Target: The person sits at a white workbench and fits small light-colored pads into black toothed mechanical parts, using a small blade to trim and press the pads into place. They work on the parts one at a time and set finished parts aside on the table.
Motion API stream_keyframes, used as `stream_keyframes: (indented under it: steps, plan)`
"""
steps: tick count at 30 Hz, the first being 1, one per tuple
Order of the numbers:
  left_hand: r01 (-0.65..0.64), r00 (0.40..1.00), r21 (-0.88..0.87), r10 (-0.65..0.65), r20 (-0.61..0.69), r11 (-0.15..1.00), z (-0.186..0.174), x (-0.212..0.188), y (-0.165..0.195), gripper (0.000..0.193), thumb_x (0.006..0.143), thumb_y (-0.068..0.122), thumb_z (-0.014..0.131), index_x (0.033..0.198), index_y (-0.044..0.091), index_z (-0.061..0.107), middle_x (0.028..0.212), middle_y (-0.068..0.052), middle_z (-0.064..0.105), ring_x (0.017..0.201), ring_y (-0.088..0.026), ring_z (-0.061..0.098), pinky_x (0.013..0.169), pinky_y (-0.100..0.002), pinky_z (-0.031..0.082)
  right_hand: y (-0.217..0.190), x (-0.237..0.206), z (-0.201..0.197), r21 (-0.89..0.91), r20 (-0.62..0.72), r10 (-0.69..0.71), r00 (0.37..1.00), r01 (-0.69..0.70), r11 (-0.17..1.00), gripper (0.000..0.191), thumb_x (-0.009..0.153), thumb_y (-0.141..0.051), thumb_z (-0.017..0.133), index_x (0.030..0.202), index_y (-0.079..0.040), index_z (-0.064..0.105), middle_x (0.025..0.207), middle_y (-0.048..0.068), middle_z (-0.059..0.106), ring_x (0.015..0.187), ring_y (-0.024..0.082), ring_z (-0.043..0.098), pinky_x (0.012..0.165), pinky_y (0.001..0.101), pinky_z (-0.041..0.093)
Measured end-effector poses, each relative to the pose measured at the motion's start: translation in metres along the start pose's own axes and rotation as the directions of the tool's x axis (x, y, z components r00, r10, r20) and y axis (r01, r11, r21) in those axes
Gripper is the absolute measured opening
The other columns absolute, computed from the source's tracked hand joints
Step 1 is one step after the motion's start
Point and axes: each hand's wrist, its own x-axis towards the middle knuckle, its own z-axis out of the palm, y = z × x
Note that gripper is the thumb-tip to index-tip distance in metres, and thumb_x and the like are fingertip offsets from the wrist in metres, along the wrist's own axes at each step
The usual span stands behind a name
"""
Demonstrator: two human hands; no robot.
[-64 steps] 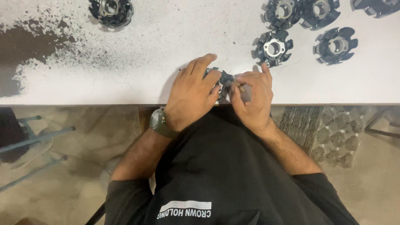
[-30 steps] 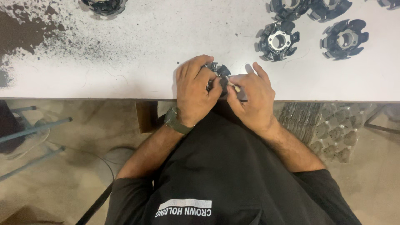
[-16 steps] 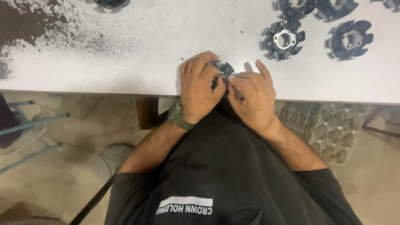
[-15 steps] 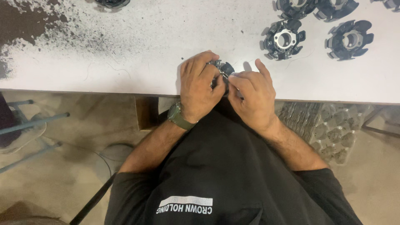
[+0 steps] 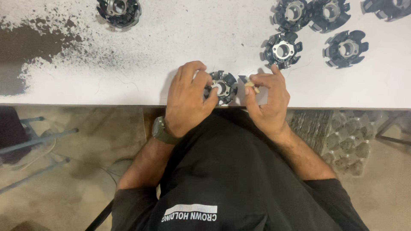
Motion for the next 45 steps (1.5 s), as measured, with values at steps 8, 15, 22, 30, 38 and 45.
stream_keyframes:
  steps: [8, 15, 22, 30, 38, 45]
  plan:
    - [-0.046, 0.974, 0.321, -0.029, 0.226, 0.946, 0.02, 0.025, 0.003, 0.016, 0.086, 0.015, 0.072, 0.095, 0.004, 0.063, 0.101, -0.013, 0.057, 0.092, -0.031, 0.058, 0.079, -0.046, 0.05, -0.002, 0.007, 0.027, -0.115, 0.065, 0.009, 0.998, -0.001, 0.993, 0.026, 0.09, 0.003, 0.074, 0.112, -0.005, 0.06, 0.099, 0.008, 0.066, 0.097, 0.03, 0.064, 0.118, 0.0544, 0.039]
    - [-0.1, 0.992, 0.141, 0.089, 0.084, 0.985, 0.012, 0.016, -0.004, 0.023, 0.082, 0.014, 0.073, 0.1, 0.002, 0.066, 0.107, -0.011, 0.061, 0.096, -0.033, 0.061, 0.08, -0.045, 0.05, -0.002, 0.009, 0.023, -0.127, 0.064, 0.004, 0.998, 0.004, 0.992, 0.025, 0.09, 0.001, 0.075, 0.11, -0.006, 0.062, 0.099, 0.009, 0.066, 0.097, 0.031, 0.063, 0.118, 0.0544, 0.039]
    - [-0.113, 0.993, -0.057, 0.112, -0.026, 0.992, 0.013, 0.013, -0.01, 0.016, 0.087, 0.003, 0.074, 0.103, 0.005, 0.07, 0.123, -0.008, 0.066, 0.113, -0.029, 0.064, 0.094, -0.04, 0.053, -0.002, 0.011, 0.022, -0.115, 0.083, -0.001, 0.997, 0.01, 0.993, 0.024, 0.091, 0.001, 0.075, 0.109, -0.006, 0.061, 0.099, 0.009, 0.066, 0.099, 0.031, 0.064, 0.119, 0.055, 0.039]
    - [-0.233, 0.968, 0.04, 0.228, 0.104, 0.972, 0.007, 0.019, -0.009, 0.015, 0.086, 0.007, 0.073, 0.1, 0.005, 0.07, 0.117, -0.011, 0.065, 0.107, -0.03, 0.065, 0.089, -0.043, 0.054, 0.002, 0.014, 0.024, -0.111, 0.098, -0.016, 0.995, 0.026, 0.994, 0.024, 0.09, 0.002, 0.075, 0.109, -0.005, 0.061, 0.101, 0.01, 0.066, 0.1, 0.032, 0.064, 0.118, 0.057, 0.04]
    - [-0.025, 0.997, -0.137, 0.034, 0.062, 0.99, 0.015, 0.012, -0.013, 0.015, 0.093, 0.003, 0.071, 0.107, 0.002, 0.067, 0.11, -0.01, 0.068, 0.095, -0.03, 0.069, 0.082, -0.04, 0.057, 0.002, 0.01, 0.018, -0.03, 0.09, -0.156, 0.984, 0.16, 0.987, 0.028, 0.085, 0.004, 0.076, 0.107, -0.006, 0.062, 0.099, 0.009, 0.065, 0.107, 0.03, 0.066, 0.118, 0.0586, 0.04]
    - [-0.018, 0.998, -0.107, 0.024, 0.055, 0.994, 0.016, 0.006, -0.014, 0.016, 0.093, 0.003, 0.071, 0.108, 0.002, 0.066, 0.113, -0.01, 0.068, 0.096, -0.031, 0.069, 0.081, -0.04, 0.057, 0.007, 0.003, 0.026, -0.072, 0.117, -0.159, 0.98, 0.168, 0.983, 0.03, 0.085, 0.006, 0.078, 0.108, -0.006, 0.063, 0.099, 0.008, 0.065, 0.109, 0.03, 0.066, 0.118, 0.058, 0.041]
